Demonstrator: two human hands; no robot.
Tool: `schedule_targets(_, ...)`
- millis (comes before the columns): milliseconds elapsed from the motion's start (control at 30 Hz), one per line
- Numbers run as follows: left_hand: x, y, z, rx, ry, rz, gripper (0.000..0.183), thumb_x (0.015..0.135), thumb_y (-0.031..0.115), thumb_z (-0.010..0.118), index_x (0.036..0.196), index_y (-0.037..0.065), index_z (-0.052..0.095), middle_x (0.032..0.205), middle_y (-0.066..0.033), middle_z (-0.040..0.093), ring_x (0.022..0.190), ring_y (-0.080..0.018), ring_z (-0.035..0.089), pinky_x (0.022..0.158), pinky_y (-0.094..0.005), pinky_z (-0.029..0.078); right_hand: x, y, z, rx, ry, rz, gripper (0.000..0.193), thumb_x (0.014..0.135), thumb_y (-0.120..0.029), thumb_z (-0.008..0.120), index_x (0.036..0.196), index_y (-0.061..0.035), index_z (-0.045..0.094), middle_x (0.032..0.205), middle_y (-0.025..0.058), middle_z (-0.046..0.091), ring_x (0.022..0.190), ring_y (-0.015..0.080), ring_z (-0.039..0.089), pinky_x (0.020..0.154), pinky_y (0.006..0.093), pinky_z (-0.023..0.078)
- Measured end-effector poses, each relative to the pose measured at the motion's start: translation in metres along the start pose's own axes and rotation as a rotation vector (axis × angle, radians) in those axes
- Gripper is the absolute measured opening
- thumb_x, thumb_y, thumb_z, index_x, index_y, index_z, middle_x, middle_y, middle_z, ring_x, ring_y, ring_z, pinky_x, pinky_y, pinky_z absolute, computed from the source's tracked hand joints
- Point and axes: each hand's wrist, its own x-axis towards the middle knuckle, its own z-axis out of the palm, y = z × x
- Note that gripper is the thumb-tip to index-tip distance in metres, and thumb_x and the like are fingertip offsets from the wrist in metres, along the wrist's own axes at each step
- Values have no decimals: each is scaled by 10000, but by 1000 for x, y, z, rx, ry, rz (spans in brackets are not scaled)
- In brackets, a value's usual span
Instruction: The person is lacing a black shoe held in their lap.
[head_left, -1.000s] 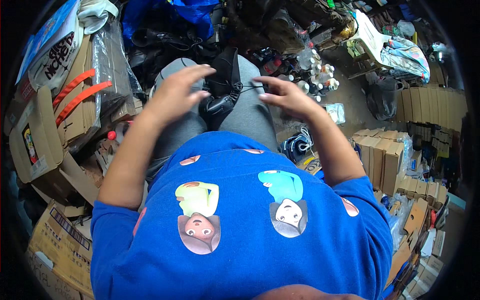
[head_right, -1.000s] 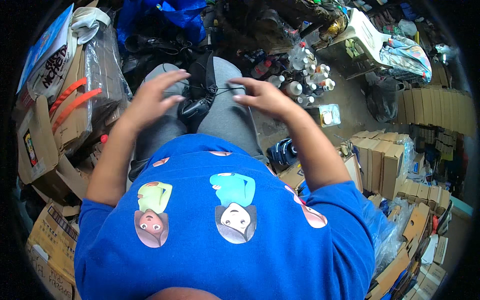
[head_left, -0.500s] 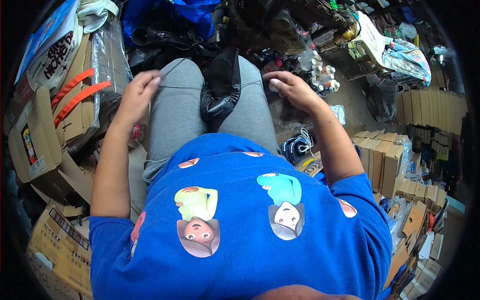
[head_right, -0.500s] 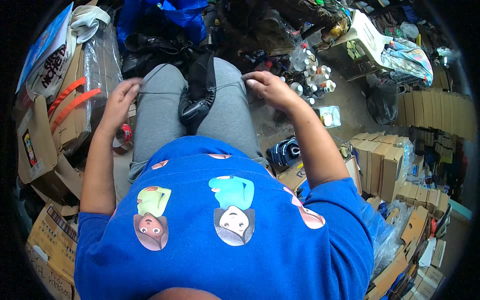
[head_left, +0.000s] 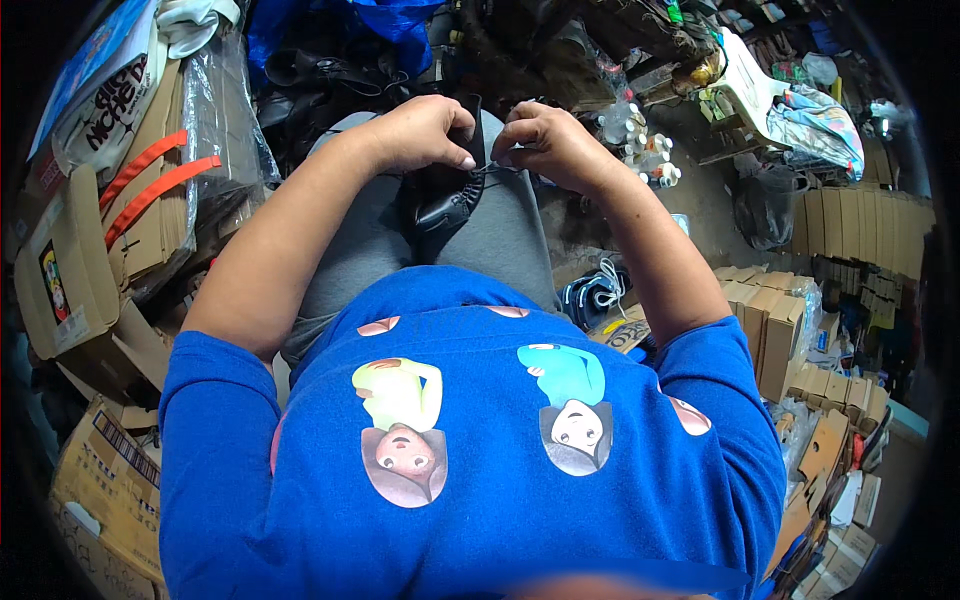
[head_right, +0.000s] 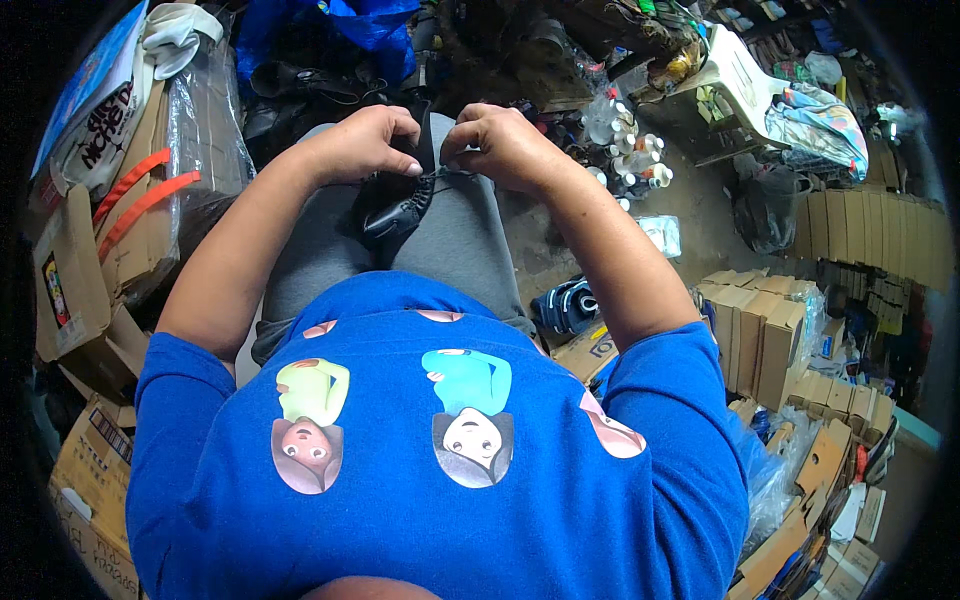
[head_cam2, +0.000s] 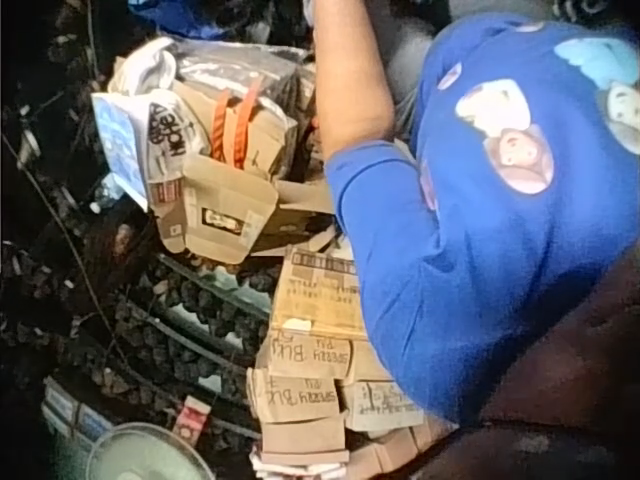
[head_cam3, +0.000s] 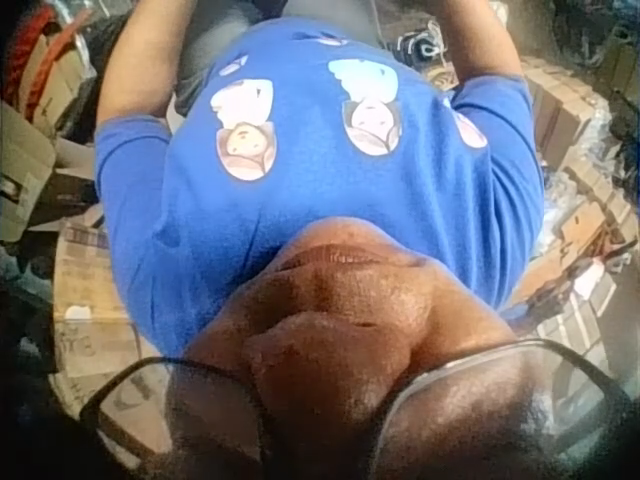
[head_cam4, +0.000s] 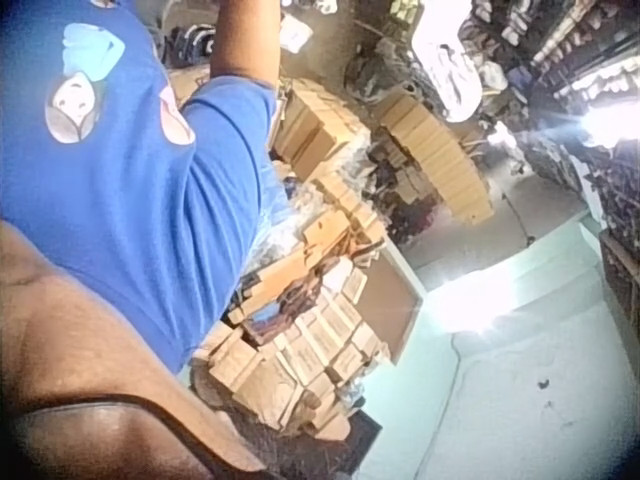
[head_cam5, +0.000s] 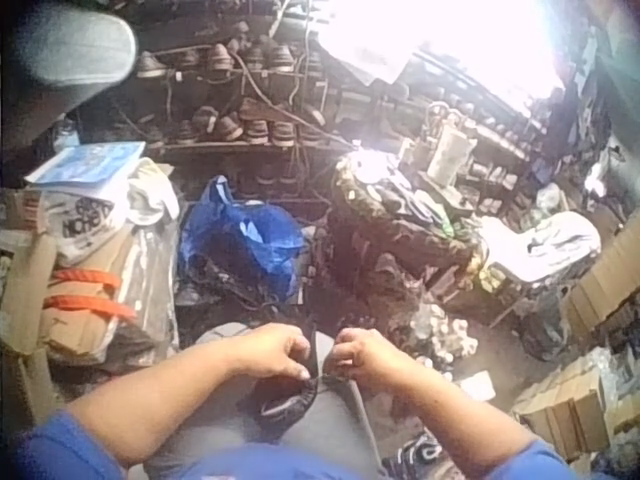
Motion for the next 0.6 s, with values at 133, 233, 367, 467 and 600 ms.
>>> schedule_targets(133,1,-1,-2,-198,-96,-84,292,738,157,757,938,-21,641,862,-69,633,834,-165,589,772,-310,456,-3,3,8,171,-30,62,158,722,-20,689,867,-81,695,818,40,582,830,184,603,741,301,487)
schedule_targets(233,-2,-4,-3,-265,-106,-38,324,766,154,727,1024,-27,653,918,-86,672,887,-154,600,840,-296,455,-10,5,20,208,-6,93,178,733,12,675,888,-73,699,846,26,588,825,166,611,749,280,489)
schedule_targets(367,-3,-6,-8,-285,-215,-52,396,790,143,682,1144,-24,627,1035,-102,678,957,-161,608,908,-288,440,-24,0,35,277,161,159,173,743,-40,710,897,-119,720,819,49,593,772,180,625,693,288,504)
schedule_targets(467,-1,-15,-6,-290,-299,-23,428,801,121,645,1206,-7,598,1119,-119,661,1022,-175,603,958,-284,419,-28,-11,35,189,204,125,201,759,-37,705,918,-156,735,798,43,583,748,176,611,677,289,498)
schedule_targets(600,-1,-16,-4,-316,-316,-10,423,803,82,611,1217,-5,593,1155,-117,648,1076,-178,585,988,-277,394,-30,-14,35,172,204,121,195,757,-52,714,918,-161,737,791,42,579,741,173,607,674,289,496)
